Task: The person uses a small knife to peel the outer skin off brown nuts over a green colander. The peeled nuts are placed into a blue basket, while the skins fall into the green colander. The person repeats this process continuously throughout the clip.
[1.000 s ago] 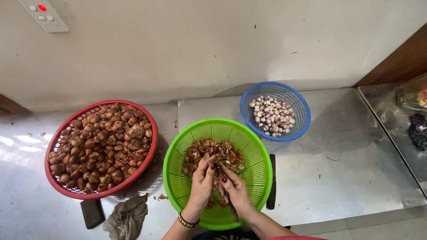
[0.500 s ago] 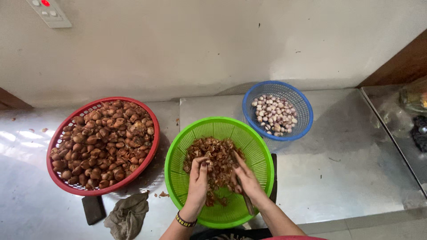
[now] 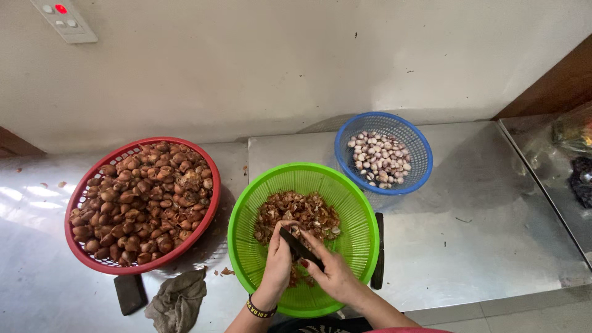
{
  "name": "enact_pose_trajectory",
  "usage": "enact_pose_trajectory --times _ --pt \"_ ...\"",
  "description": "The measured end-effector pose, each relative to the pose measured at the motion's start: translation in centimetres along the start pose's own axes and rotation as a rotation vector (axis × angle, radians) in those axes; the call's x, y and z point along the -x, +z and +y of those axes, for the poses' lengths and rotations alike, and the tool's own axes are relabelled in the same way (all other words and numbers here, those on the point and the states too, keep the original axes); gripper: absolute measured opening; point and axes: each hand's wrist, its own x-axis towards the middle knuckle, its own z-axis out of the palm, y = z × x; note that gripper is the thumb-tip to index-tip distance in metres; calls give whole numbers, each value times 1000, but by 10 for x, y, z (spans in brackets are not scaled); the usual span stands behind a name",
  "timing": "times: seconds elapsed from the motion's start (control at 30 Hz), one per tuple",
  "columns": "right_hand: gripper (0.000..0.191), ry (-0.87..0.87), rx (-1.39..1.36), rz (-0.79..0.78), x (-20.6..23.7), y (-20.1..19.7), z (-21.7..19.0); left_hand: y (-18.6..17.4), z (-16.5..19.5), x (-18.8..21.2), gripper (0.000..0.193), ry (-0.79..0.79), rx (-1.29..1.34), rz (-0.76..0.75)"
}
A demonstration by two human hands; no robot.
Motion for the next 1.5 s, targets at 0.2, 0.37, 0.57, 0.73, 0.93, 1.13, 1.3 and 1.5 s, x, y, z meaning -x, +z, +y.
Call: enact_pose_trajectory --times 0.2,0.37,0.57,0.73,0.93,1.13,1.3,1.5 --pt "60 -29 -83 65 -2 5 3 0 -14 1 27 30 -98 59" --pt "41 -668 -125 212 -11 1 11 1 -17 -3 26 -14 13 -2" --pt "60 114 -685 20 -15 -17 36 4 13 7 34 -198 102 -80" --pt "62 57 -481 41 -9 -11 38 9 33 5 27 -179 48 -39" --pt "62 5 -481 104 -6 -1 21 21 26 3 11 115 -232 47" --pt "52 6 -573 113 -12 4 27 20 20 10 7 390 -553 90" --pt "46 161 -659 75 -19 2 31 4 6 -4 6 18 -101 41" --pt "46 85 -1102 -17 -16 1 21 -1 -10 -14 8 -25 293 -34"
